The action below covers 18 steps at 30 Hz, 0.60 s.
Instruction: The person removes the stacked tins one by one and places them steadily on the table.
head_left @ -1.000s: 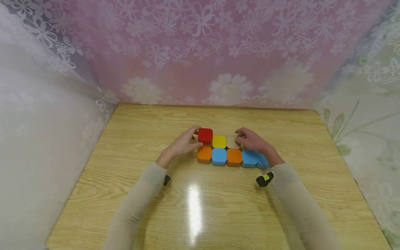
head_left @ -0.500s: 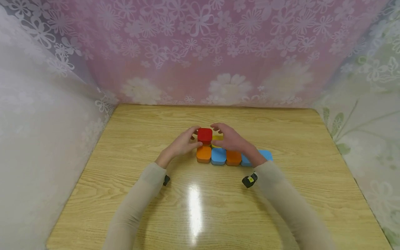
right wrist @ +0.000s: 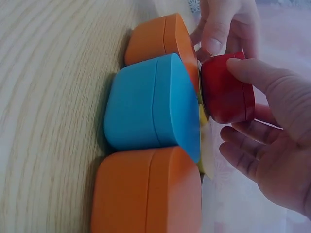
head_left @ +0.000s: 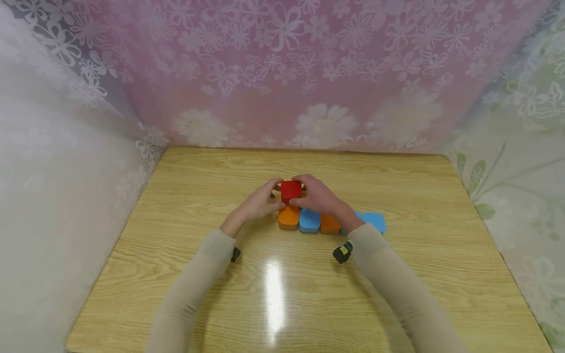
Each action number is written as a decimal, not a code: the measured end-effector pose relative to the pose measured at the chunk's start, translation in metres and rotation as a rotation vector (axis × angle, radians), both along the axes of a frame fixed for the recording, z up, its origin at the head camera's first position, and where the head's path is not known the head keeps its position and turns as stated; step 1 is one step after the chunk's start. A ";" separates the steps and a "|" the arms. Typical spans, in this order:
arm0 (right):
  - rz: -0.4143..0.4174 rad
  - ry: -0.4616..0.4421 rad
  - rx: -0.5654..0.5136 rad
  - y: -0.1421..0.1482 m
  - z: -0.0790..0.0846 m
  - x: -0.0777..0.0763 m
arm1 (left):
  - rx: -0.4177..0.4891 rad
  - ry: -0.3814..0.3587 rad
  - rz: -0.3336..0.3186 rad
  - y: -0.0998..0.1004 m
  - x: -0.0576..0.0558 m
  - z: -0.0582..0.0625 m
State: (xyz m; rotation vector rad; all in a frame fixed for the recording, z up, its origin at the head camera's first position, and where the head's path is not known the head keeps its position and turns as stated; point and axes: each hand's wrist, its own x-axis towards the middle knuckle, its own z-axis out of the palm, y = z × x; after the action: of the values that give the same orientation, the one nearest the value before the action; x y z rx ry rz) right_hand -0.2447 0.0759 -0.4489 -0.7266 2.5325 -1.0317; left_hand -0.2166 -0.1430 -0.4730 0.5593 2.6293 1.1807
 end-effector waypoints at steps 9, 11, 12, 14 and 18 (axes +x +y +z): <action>-0.092 0.004 -0.039 0.032 0.007 -0.001 | -0.058 -0.013 -0.009 0.000 0.001 -0.002; -0.111 0.004 -0.043 0.040 0.010 -0.001 | -0.089 0.007 -0.030 0.000 0.002 -0.003; -0.122 0.006 -0.041 0.044 0.011 -0.001 | -0.102 0.017 -0.041 0.000 0.002 -0.003; -0.142 0.010 -0.040 0.053 0.013 0.000 | -0.120 0.032 -0.057 0.000 0.003 -0.003; -0.175 0.028 -0.047 0.071 0.015 0.001 | -0.124 0.035 -0.074 0.001 0.004 -0.004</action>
State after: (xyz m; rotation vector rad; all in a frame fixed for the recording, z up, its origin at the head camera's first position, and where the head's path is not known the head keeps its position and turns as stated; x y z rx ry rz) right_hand -0.2436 0.1467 -0.4342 -0.5422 2.6421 -1.1477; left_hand -0.2124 -0.1423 -0.4774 0.6535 2.6630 0.9878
